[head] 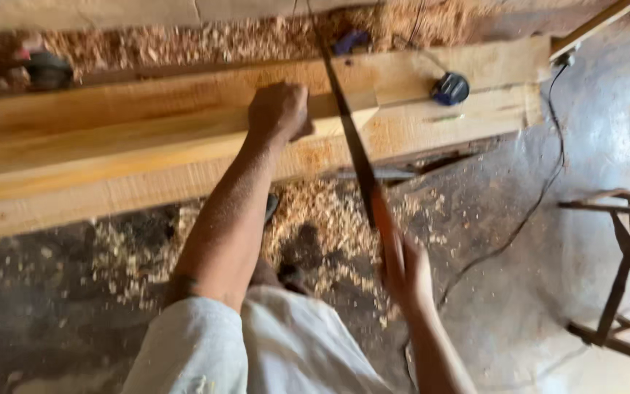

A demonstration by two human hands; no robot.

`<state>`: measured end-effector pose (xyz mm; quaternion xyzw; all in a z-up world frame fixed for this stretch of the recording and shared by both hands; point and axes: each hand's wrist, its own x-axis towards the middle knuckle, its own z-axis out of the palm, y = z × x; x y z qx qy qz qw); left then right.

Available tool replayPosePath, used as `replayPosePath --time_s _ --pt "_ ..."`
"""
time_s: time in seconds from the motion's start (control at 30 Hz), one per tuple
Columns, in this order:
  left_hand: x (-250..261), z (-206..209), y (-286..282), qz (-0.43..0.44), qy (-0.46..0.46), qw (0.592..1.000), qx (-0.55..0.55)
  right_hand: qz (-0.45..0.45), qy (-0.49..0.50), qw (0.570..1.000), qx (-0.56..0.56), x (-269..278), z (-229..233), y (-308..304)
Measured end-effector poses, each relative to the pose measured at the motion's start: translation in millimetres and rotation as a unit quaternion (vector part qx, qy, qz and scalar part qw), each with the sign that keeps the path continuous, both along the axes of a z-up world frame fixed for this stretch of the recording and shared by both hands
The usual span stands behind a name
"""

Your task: The person uses a hand saw to cut a long wooden plank resting on a workbench. They hold the wood steady with one hand while sawing back and forth with the other, creating sawdust on the floor.

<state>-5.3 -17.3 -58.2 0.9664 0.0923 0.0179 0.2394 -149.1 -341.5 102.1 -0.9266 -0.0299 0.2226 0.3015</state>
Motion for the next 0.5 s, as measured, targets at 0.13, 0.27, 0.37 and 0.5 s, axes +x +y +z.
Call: replayPosePath --time_s 0.13,0.27,0.37,0.5 --pt "6.3 10.6 11.7 -0.009 0.062 0.997 -0.047 -0.034 0.048 0.993 0.098 60.3 -19.2 50.7" --pt "10.2 20.6 4.6 0.001 0.112 0.992 -0.060 -0.081 0.068 0.988 0.116 -16.6 19.3 0.9" --pt "3.7 21.2 1.2 -0.012 0.145 0.989 -0.024 -0.136 0.095 0.966 0.198 -77.3 43.4 -34.2" --pt "3.1 1.8 1.2 -0.025 0.055 0.998 0.004 -0.136 0.079 0.982 0.109 -35.7 -6.3 -8.6"
